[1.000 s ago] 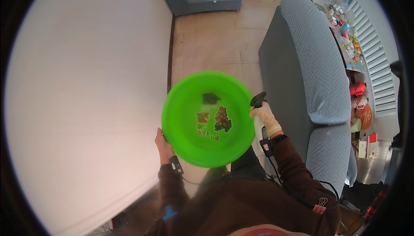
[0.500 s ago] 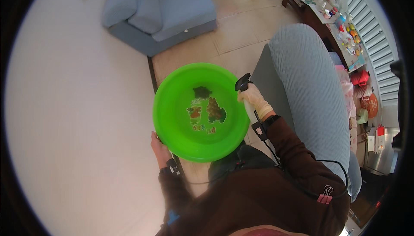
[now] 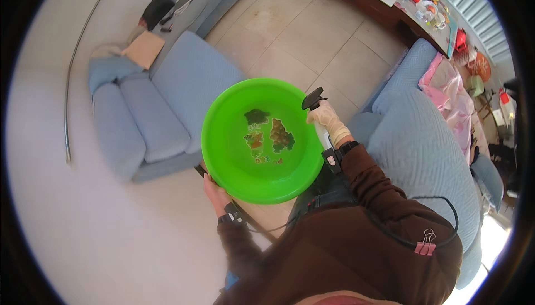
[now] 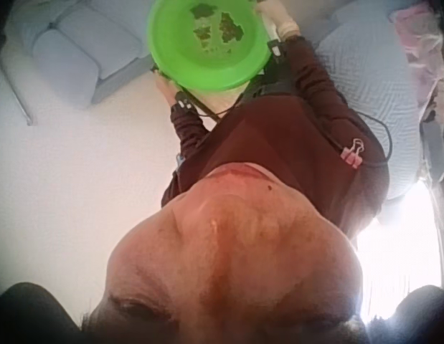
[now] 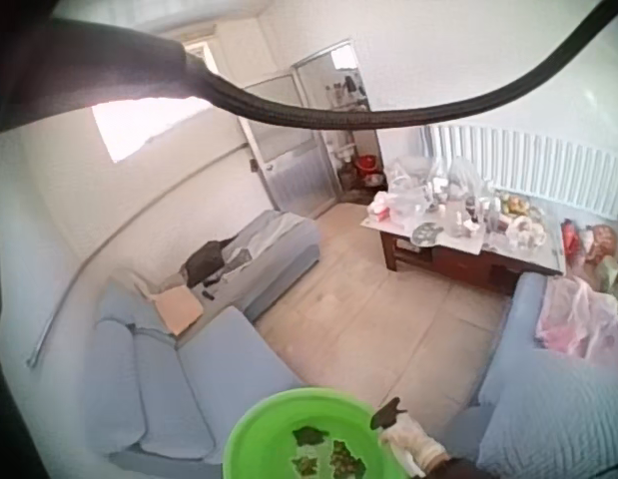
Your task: The person carries a green basin, adds a dark lumpy substance, then scoops hot water from a large pot into the basin. They walk back inside and spray a cleaning solution into the basin, mixing the contents.
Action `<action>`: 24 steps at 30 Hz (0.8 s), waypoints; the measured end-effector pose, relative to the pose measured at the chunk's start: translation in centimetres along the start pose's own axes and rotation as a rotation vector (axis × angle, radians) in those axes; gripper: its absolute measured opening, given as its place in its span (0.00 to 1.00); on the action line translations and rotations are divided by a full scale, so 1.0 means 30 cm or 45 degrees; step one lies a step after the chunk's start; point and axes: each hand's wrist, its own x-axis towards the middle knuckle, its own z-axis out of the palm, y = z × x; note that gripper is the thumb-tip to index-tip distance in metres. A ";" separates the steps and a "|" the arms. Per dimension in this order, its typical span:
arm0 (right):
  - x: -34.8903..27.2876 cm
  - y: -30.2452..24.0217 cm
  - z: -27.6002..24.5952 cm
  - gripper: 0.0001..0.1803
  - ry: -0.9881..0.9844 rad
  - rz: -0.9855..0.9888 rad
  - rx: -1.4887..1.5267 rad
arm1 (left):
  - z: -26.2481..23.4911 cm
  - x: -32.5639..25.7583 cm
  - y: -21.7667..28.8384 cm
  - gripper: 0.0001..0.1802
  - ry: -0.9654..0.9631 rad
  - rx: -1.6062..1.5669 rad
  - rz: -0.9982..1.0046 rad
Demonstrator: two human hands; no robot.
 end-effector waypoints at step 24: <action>1.270 0.200 -0.280 0.15 0.879 0.576 0.670 | 1.949 1.642 -0.287 0.17 -0.620 0.259 -0.715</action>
